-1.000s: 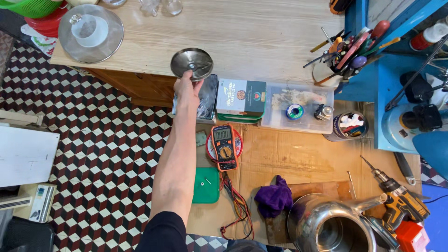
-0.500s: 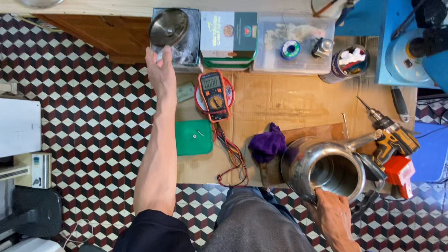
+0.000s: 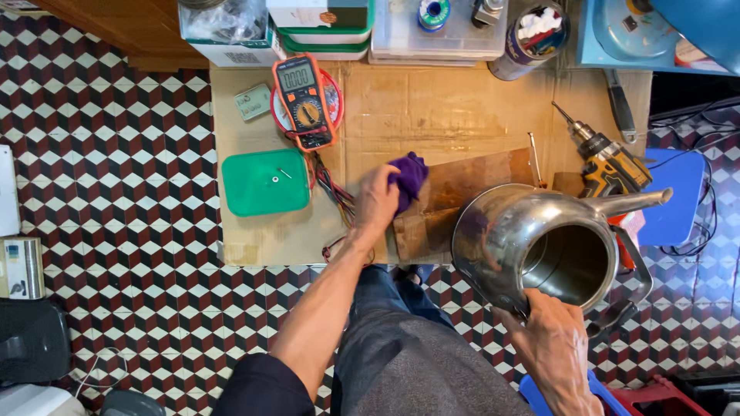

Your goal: The person wipes a workbench with a purple cloth, then disassembles a stainless steel electric kettle using a cordless drill. They remove the base plate to expose the internal heating element and wiring, then use a multimeter to test the electrical connections.

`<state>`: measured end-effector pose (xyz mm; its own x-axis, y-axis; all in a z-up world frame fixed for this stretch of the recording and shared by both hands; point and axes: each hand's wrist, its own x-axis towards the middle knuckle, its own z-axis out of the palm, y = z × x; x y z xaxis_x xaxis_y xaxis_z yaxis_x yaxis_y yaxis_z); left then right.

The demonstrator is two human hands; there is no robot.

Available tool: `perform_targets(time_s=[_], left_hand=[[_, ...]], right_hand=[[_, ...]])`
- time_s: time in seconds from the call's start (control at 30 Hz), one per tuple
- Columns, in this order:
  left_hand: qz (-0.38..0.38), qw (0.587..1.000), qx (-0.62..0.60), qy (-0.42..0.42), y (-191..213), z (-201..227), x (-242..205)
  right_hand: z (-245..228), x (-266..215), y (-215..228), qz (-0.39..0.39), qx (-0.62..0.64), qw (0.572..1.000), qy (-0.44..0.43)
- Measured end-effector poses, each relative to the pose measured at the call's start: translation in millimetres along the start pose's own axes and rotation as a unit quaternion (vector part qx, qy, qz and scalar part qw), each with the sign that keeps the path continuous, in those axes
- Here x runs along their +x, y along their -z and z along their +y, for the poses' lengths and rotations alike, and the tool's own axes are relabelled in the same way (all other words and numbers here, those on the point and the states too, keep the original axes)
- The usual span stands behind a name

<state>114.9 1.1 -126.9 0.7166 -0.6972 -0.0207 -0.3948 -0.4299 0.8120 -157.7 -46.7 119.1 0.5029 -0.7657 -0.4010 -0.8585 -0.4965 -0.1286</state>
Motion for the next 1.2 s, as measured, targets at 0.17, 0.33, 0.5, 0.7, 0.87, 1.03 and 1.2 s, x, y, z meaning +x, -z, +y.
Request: perform_targets(time_s=[0.17,0.33,0.5,0.7,0.87,1.03,1.2], left_hand=[[0.124,0.959,-0.227,0.120,61.2,29.1,3.4],[0.136,0.973,-0.160,0.091,42.0,61.8,-54.4],[-0.019,0.992,0.087,-0.091,-9.3,47.4,-103.9],[-0.092,0.976,0.076,-0.180,-60.2,33.3,-72.4],[-0.131,0.955,0.091,-0.251,-143.8,75.9,-16.8],[-0.133,0.942,0.060,-0.302,-123.5,92.9,-17.4],[-0.121,0.953,0.070,-0.267,-72.4,64.0,-33.4]], right_hand=[[22.1,-20.0,4.6,0.014,-0.005,1.000,-0.011],[37.0,-27.7,2.0,-0.006,0.010,0.999,-0.032],[47.4,-32.7,-12.1,-0.048,0.022,0.995,-0.088],[91.7,-47.6,-61.1,-0.006,0.012,0.997,-0.076],[123.0,-56.2,-91.4,0.037,-0.006,0.997,-0.067],[129.4,-48.7,-105.5,0.012,-0.022,0.991,-0.128],[120.7,-30.4,-94.9,0.076,0.048,0.996,-0.006]])
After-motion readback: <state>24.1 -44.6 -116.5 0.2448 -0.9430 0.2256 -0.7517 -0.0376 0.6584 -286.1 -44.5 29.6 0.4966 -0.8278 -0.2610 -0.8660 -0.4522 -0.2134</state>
